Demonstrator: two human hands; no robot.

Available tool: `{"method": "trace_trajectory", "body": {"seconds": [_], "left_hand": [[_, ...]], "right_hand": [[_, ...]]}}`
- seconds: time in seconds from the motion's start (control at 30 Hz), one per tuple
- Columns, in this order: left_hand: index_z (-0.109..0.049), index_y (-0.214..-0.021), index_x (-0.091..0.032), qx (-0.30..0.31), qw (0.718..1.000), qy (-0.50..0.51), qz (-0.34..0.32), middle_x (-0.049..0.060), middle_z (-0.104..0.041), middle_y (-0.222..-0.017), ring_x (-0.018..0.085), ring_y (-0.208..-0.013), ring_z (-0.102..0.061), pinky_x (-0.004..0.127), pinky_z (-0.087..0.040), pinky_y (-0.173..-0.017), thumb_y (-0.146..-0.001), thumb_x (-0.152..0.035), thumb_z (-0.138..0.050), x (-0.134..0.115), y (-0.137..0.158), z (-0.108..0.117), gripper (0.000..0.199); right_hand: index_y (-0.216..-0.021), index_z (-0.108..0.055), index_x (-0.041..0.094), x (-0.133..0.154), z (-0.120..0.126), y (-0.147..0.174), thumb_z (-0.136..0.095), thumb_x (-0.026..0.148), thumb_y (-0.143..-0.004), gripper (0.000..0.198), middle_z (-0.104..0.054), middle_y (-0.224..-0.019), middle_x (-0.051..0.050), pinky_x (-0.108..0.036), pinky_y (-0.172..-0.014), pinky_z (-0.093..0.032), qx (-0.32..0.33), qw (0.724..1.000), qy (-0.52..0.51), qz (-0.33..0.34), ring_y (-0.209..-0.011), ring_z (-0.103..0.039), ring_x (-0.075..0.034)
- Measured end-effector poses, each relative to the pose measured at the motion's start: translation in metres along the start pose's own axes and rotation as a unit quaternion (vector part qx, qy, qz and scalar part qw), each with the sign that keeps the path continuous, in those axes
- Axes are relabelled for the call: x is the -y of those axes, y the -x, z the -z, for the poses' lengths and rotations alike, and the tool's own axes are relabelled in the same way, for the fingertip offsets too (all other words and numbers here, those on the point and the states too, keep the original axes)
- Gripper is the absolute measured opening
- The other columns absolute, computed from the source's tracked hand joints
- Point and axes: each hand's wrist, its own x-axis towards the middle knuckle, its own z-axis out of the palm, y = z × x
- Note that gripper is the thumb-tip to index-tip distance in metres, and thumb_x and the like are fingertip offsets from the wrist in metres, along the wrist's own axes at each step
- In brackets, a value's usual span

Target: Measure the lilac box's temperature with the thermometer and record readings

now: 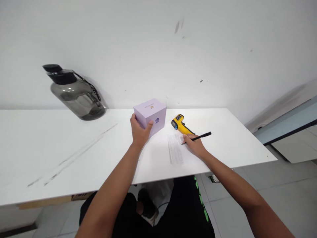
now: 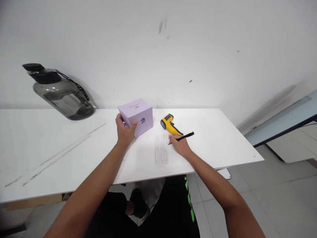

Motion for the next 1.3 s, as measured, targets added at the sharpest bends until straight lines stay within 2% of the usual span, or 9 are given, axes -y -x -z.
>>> {"method": "trace_trajectory", "body": {"seconds": [0.37, 0.57, 1.0, 1.3], "left_hand": [[-0.043, -0.143, -0.025, -0.015, 1.000, -0.001, -0.023, 0.018, -0.052, -0.141, 0.037, -0.133, -0.054, 0.056, -0.045, -0.114, -0.069, -0.077, -0.082, -0.003, 0.001, -0.001, 0.099], [-0.043, -0.143, -0.025, -0.013, 0.999, 0.001, -0.037, 0.017, -0.053, -0.138, 0.035, -0.130, -0.055, 0.054, -0.047, -0.111, -0.068, -0.084, -0.078, -0.008, 0.002, 0.000, 0.102], [-0.044, -0.142, -0.025, -0.026, 0.999, 0.034, -0.032, 0.016, -0.052, -0.137, 0.034, -0.128, -0.055, 0.051, -0.050, -0.108, -0.068, -0.091, -0.070, -0.022, 0.005, 0.001, 0.102], [-0.044, -0.144, -0.025, -0.003, 0.999, 0.022, -0.044, 0.016, -0.051, -0.138, 0.036, -0.130, -0.055, 0.051, -0.049, -0.109, -0.068, -0.088, -0.073, -0.022, 0.009, 0.000, 0.103]], "right_hand": [[-0.058, -0.068, 0.024, 0.005, 0.002, -0.001, -0.058, 0.056, -0.087, 0.045, -0.060, -0.057, -0.002, -0.036, -0.068, -0.047, 0.011, 1.000, 0.020, 0.021, -0.063, -0.058, -0.020], [-0.060, -0.068, 0.024, 0.005, 0.002, 0.001, -0.059, 0.060, -0.090, 0.047, -0.050, -0.049, 0.000, -0.035, -0.063, -0.045, 0.020, 1.000, 0.016, 0.017, -0.061, -0.057, -0.021], [-0.061, -0.069, 0.024, 0.009, 0.001, 0.002, -0.060, 0.065, -0.089, 0.051, -0.055, -0.053, 0.000, -0.035, -0.066, -0.047, 0.021, 0.999, 0.012, 0.021, -0.062, -0.057, -0.020], [-0.067, -0.067, 0.023, 0.006, 0.000, 0.002, -0.061, 0.076, -0.087, 0.056, -0.057, -0.056, 0.000, -0.033, -0.061, -0.046, 0.021, 1.000, -0.017, -0.004, -0.060, -0.056, -0.019]]}}
